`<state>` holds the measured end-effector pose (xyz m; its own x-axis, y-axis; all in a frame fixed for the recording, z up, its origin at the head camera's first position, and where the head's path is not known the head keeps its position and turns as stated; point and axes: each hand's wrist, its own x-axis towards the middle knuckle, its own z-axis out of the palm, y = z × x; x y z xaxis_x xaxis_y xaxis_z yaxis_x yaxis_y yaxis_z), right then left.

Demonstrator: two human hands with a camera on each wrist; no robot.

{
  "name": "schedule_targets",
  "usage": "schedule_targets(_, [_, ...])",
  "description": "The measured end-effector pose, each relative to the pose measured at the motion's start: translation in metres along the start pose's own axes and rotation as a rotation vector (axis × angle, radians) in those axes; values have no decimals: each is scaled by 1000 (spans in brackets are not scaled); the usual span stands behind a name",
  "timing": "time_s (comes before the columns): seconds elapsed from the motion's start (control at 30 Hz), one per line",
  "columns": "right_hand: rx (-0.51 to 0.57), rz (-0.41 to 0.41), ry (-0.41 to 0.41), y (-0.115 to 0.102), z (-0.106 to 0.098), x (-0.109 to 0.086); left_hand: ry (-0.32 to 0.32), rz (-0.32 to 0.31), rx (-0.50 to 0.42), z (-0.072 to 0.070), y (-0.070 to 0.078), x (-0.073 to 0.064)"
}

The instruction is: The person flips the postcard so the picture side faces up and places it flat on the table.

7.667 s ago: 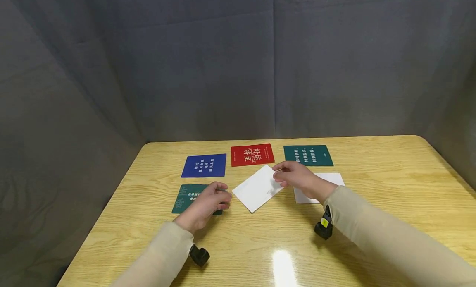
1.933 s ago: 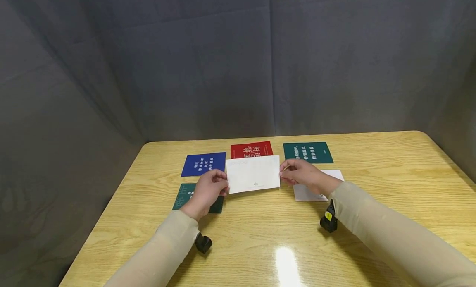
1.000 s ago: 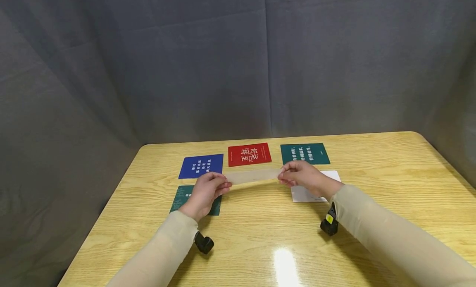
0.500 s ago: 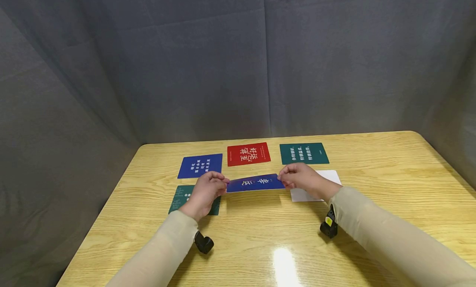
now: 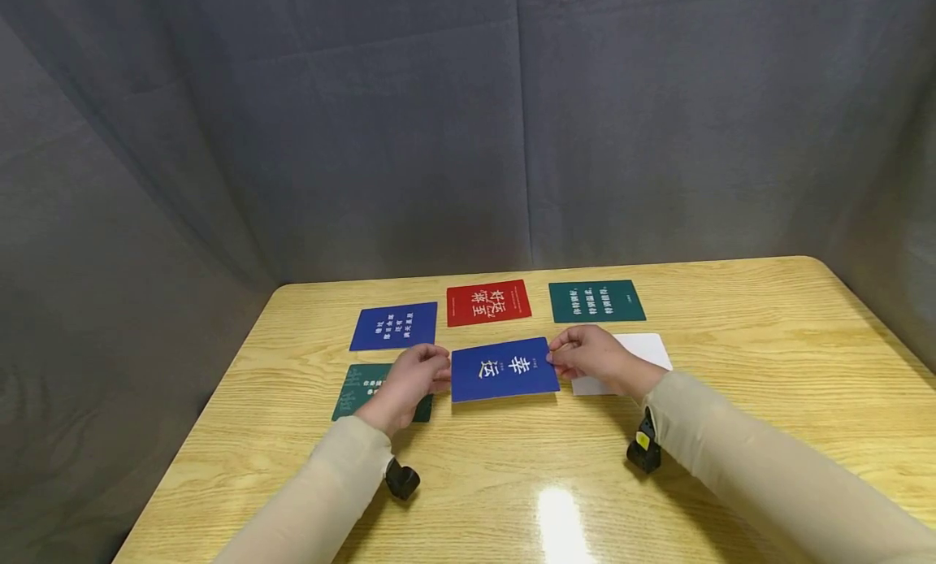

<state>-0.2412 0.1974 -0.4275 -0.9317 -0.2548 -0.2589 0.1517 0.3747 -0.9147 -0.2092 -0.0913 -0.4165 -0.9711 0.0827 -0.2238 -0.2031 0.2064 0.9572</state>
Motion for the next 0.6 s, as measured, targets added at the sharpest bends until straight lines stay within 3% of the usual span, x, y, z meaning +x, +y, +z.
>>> schedule_targets(0.17, [-43,-3,10,-1,2,-3,-15,-9,24,2,-1,-1])
schedule_targets(0.33, [-53,16,-50,-3,1,-4,-9,-19,41,3,0,-1])
schedule_targets(0.6, [-77,43,-121,-5,0,-6,-53,-67,83,5,4,-5])
